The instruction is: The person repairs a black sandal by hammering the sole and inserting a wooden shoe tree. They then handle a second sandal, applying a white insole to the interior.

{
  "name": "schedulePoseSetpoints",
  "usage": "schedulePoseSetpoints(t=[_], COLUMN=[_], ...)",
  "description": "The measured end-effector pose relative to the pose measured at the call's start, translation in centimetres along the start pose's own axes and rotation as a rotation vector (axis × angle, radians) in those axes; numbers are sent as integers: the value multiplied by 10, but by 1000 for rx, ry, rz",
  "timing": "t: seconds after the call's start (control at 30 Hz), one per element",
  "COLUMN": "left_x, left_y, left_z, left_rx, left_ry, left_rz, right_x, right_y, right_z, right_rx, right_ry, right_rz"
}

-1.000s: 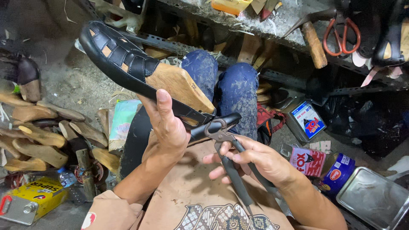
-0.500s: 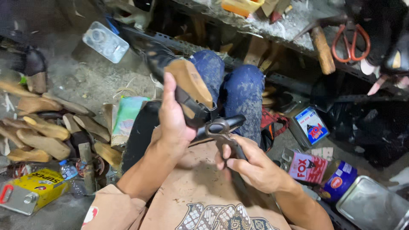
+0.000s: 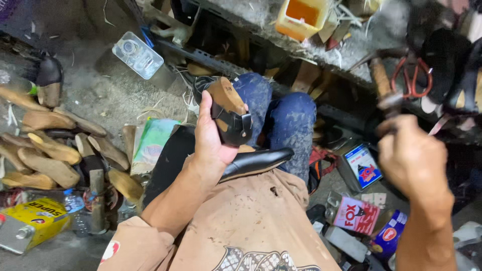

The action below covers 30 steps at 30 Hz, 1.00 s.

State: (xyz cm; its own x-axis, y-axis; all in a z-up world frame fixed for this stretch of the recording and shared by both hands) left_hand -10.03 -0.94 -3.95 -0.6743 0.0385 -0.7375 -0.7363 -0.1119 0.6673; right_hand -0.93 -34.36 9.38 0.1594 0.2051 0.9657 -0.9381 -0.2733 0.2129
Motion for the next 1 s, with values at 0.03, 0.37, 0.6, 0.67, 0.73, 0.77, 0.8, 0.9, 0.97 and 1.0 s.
schedulePoseSetpoints(t=[0.03,0.37,0.6,0.67,0.73,0.77,0.8,0.9,0.97,1.0], left_x=[-1,0,-77,-64,-56,-57,-58,-70,-54,-45], left_y=[2,36,66,27,2,0,-2,12,-4,-8], left_z=[-1,-61,-25,-28,-29,-27,-25,-33,-49,-57], left_rx=[-5,124,-1082,-1058,-1034,-1064,-1092,-1085,-1139,-1212], left_ry=[13,-259,-1818,-1986,-2162,-2083,-2003,-1944,-1979,-2018], left_rz=[3,-96,-950,-965,-973,-986,-997,-991,-923,-859], right_x=[4,-84,-110,-117,-120,-118,-116,-67,-50,-43], right_y=[6,-17,-146,-156,-164,-163,-163,-115,-76,-57], right_z=[-22,-43,9,15,20,24,28,14,-6,-18], right_rx=[11,317,-121,-141,-157,-137,-117,-219,-201,-180], right_ry=[8,-817,-282,-241,-208,-280,-352,-838,-844,-857], right_rz=[-1,59,415,425,440,471,503,560,430,318])
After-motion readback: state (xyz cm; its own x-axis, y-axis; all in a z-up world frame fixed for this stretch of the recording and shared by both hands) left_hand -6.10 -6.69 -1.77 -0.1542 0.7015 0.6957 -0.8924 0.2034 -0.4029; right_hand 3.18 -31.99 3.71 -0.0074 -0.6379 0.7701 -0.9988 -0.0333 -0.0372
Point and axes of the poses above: each hand's wrist, its own y-axis away from the middle knuckle, its own x-axis out of the back of the hand, z = x × y, the point moved 6 cm from there along -y, towards the middle knuckle, and after that the axes turned 5 degrees about -z, right-handed, at the moved point
